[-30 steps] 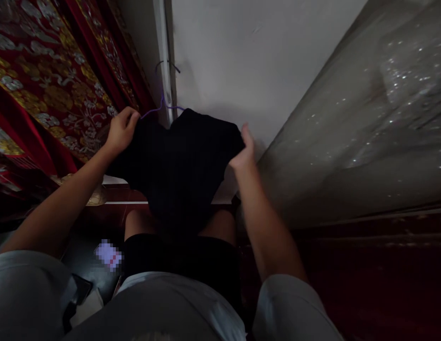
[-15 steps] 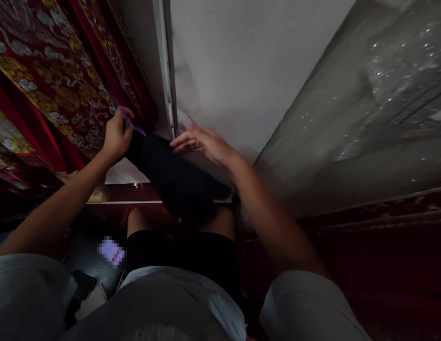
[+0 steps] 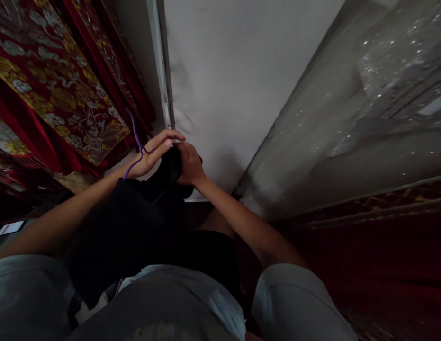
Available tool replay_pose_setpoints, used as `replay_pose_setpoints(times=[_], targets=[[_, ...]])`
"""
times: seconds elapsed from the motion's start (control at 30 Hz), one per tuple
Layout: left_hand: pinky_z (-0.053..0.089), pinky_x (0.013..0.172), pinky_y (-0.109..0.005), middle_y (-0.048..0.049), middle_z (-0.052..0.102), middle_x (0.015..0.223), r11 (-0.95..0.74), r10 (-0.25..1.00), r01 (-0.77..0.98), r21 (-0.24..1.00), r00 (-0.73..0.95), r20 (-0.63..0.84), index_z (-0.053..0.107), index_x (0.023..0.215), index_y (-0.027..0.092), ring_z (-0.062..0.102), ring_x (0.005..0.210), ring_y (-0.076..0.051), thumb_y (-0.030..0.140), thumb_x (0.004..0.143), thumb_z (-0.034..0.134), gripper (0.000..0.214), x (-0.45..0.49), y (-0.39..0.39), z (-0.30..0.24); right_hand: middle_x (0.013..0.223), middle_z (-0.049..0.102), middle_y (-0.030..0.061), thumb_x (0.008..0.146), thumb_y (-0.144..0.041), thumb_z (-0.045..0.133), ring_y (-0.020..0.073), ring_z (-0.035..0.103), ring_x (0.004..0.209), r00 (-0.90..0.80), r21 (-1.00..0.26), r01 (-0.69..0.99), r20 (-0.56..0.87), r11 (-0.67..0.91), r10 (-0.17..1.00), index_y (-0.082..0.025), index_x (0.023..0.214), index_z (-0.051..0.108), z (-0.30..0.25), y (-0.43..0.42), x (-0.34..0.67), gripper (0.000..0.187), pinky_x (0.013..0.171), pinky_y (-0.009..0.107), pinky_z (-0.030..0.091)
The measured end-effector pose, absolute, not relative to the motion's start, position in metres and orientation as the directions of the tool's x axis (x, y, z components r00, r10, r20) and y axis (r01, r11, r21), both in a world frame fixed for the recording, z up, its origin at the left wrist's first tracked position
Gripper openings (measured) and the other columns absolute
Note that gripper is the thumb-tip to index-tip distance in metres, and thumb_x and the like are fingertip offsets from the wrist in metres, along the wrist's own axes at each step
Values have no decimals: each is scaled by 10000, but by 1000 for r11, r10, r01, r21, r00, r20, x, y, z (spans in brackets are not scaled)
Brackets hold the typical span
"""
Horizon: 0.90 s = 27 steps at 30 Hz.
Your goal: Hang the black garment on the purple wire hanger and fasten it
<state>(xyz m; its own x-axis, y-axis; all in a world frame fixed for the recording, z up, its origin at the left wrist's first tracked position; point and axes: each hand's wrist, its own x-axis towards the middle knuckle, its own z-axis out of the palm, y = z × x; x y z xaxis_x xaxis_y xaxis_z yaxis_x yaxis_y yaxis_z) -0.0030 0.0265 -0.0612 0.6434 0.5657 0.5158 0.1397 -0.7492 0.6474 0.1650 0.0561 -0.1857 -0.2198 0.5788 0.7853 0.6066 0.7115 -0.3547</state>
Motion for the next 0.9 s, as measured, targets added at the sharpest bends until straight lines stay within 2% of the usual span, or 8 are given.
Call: replay_pose_setpoints(times=[0.1,0.23,0.33,0.43,0.53,0.63,0.73,0.9], targets=[[514,1082,-483,-133,700,1244,-623,674,209,754,633,381,660,1200,159,651,1234,-288,507,882,767,483,-43,52,-43,1287,542,201,710,-365,711,393,524,1220,-129,-324,748,785,579,606,-145,1385,451,-178,54,202,757,1075,614,428],[529,1038,-531,-89,733,1153,-543,815,273,794,397,421,665,1166,165,694,1061,-230,402,1019,612,284,-99,70,-5,1338,488,233,716,-337,758,415,469,1267,106,-388,874,739,292,665,-114,1429,432,-147,57,234,815,1079,636,370],[500,1046,-501,-41,713,1132,-744,636,409,528,192,748,664,1103,216,634,1053,-215,401,1021,617,207,-104,63,6,1379,464,252,775,-415,769,417,436,1281,199,-413,897,695,157,691,-97,1454,425,-112,61,236,825,1088,643,318],[504,979,-423,-51,693,1055,-793,442,564,232,270,856,670,1037,214,620,1013,-212,410,1050,543,233,-82,47,-13,1404,445,264,852,-487,726,413,409,1301,164,-378,915,671,143,723,-81,1472,408,-84,65,226,806,1092,637,293],[531,853,-351,-57,715,1020,-770,560,627,120,574,598,628,1294,203,676,896,-201,300,1043,475,310,-54,31,-56,1419,431,252,888,-481,694,420,393,1332,57,-311,924,685,220,727,-97,1485,383,-79,65,216,775,1101,645,295],[542,797,-316,-66,730,1152,-705,681,708,46,657,324,382,1586,281,719,892,-211,212,1001,455,594,-32,18,-103,1436,431,235,900,-456,674,440,398,1358,-3,-283,918,695,277,719,-129,1509,370,-95,61,216,755,1108,683,295],[557,813,-349,-108,726,1215,-584,795,809,63,554,246,354,1614,298,740,920,-260,242,998,480,631,-16,17,-139,1469,421,239,899,-473,673,468,376,1402,-25,-304,890,712,340,702,-153,1541,354,-114,59,228,785,1123,729,275],[548,887,-439,-267,697,1225,-334,935,903,271,282,214,477,1491,53,727,1030,-369,273,973,586,573,-9,33,-178,1620,292,208,783,-525,796,491,140,1546,-114,-293,852,706,435,699,-195,1576,322,-129,66,247,981,1186,788,79]])
